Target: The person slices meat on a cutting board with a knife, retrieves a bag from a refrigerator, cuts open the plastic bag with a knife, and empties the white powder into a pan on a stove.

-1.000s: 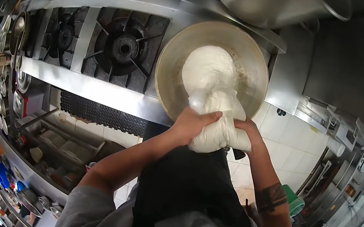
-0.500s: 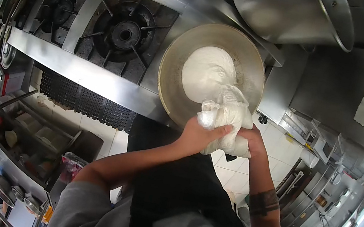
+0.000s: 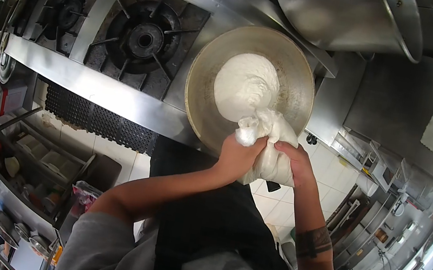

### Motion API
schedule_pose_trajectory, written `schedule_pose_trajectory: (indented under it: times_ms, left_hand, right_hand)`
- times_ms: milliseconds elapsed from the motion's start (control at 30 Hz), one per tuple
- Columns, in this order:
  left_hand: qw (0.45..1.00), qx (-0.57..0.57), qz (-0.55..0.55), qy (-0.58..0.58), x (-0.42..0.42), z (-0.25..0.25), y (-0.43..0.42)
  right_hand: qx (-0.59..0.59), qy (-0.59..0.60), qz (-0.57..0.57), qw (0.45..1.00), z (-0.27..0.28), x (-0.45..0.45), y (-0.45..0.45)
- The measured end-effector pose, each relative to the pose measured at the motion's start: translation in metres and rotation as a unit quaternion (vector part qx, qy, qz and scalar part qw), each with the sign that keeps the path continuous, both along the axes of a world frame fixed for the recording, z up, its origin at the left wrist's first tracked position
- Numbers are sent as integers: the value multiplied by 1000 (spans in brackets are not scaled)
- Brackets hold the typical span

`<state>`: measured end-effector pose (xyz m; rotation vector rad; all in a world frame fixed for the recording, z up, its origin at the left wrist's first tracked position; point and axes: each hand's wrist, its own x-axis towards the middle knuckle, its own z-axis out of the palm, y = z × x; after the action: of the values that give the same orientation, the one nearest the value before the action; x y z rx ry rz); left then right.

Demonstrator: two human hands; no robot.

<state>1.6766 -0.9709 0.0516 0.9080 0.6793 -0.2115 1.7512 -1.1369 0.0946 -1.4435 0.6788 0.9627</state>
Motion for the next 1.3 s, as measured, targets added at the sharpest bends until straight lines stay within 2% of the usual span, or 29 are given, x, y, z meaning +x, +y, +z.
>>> schedule_pose_trajectory:
  times_ms: [67,200,267,367,567,800,1133,1200,1300]
  left_hand:
    - [997,72,-24,13,4,3,2]
    - [995,91,-30,11,4,-11,-4]
    - [989,111,-94,35,6,-10,0]
    - [983,144,-110,19,11,-1,2]
    - [992,55,-104,38,14,0,-4]
    - [992,35,-117,22,24,13,0]
    - [995,38,-88,37,27,23,-5]
    - [994,39,-89,44,26,25,-5]
    - [994,56,-88,43,21,21,-8]
  right_hand:
    - [-20,0,9,1000,3,4,3]
    - [-49,10,31,998,3,14,1]
    - [-53,20,35,998,8,19,2]
    - [-65,30,44,996,15,25,4]
    - [-82,34,57,994,9,34,0]
    - [-39,3,54,998,1,37,-11]
    - [-46,0,31,998,-1,33,-17]
    - [-84,-29,26,996,-1,30,-16]
    - [-59,-32,50,997,4,30,-13]
